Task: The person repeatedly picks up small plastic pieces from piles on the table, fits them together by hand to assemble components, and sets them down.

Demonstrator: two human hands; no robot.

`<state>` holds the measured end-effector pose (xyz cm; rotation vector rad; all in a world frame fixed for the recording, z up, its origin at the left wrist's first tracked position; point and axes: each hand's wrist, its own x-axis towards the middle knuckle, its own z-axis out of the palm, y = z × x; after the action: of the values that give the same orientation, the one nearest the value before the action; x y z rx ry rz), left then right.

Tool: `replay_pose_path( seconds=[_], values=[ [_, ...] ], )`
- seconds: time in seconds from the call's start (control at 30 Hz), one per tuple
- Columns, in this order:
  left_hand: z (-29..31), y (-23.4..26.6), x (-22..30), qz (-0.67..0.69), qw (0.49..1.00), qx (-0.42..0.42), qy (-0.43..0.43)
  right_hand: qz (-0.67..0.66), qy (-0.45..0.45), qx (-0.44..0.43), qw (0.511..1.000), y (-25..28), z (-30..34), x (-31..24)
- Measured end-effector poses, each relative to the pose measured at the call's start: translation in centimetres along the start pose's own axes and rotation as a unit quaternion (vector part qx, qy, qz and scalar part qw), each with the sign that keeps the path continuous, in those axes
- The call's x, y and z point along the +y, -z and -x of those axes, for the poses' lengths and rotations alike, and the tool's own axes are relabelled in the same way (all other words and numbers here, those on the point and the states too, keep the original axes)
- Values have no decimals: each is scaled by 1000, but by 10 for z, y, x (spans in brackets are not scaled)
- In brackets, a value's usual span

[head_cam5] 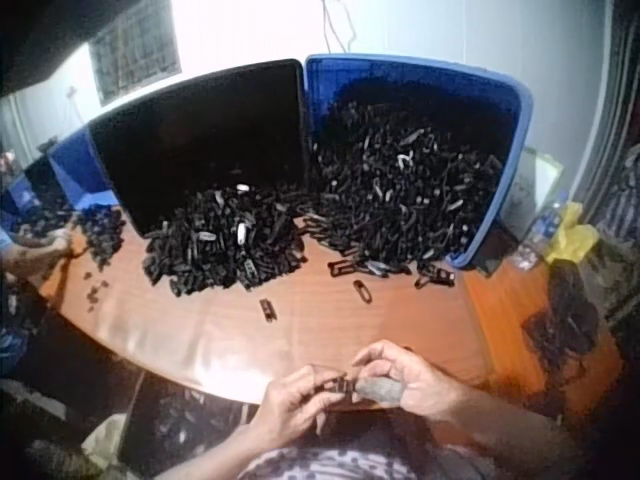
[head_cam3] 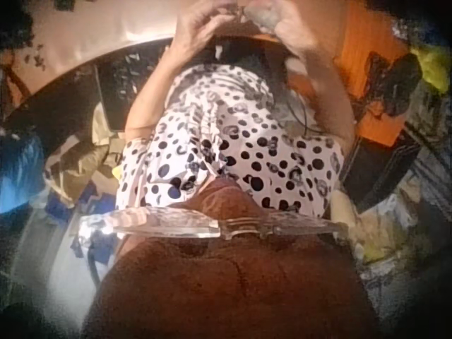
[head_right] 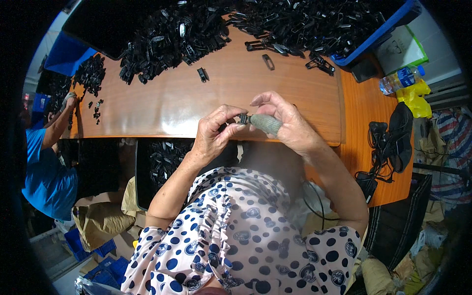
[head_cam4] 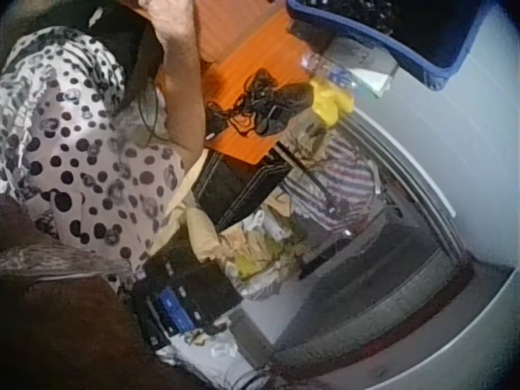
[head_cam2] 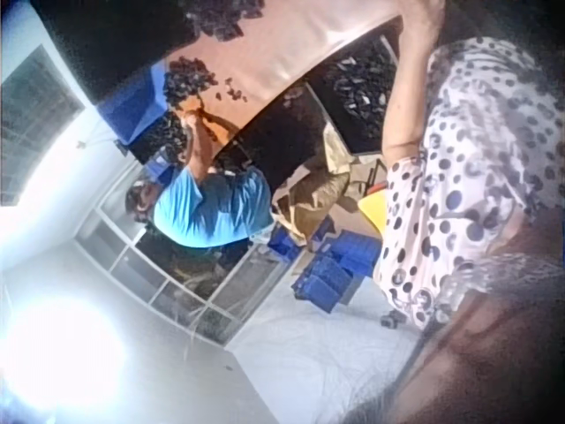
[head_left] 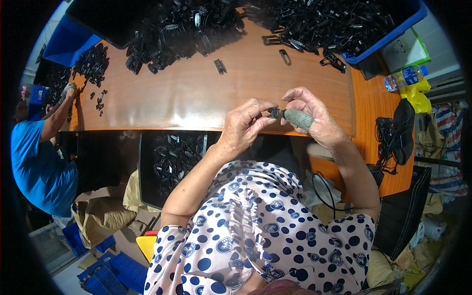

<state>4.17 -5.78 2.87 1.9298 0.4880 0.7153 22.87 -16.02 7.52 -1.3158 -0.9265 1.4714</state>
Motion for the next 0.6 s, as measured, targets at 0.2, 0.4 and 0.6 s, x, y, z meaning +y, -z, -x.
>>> replay_pose_path(
  seconds=[0.2,0.4,0.6],
  values=[
    [-4,2,1,-5,1000,6,-24,-93,5,-44,995,3,-10,10],
    [-9,8,-3,-44,997,4,-70,-154,-24,-67,985,0,-19,11],
    [-5,18,-9,-96,992,-10,-79,-78,-46,-70,993,-1,-32,13]
  ],
)
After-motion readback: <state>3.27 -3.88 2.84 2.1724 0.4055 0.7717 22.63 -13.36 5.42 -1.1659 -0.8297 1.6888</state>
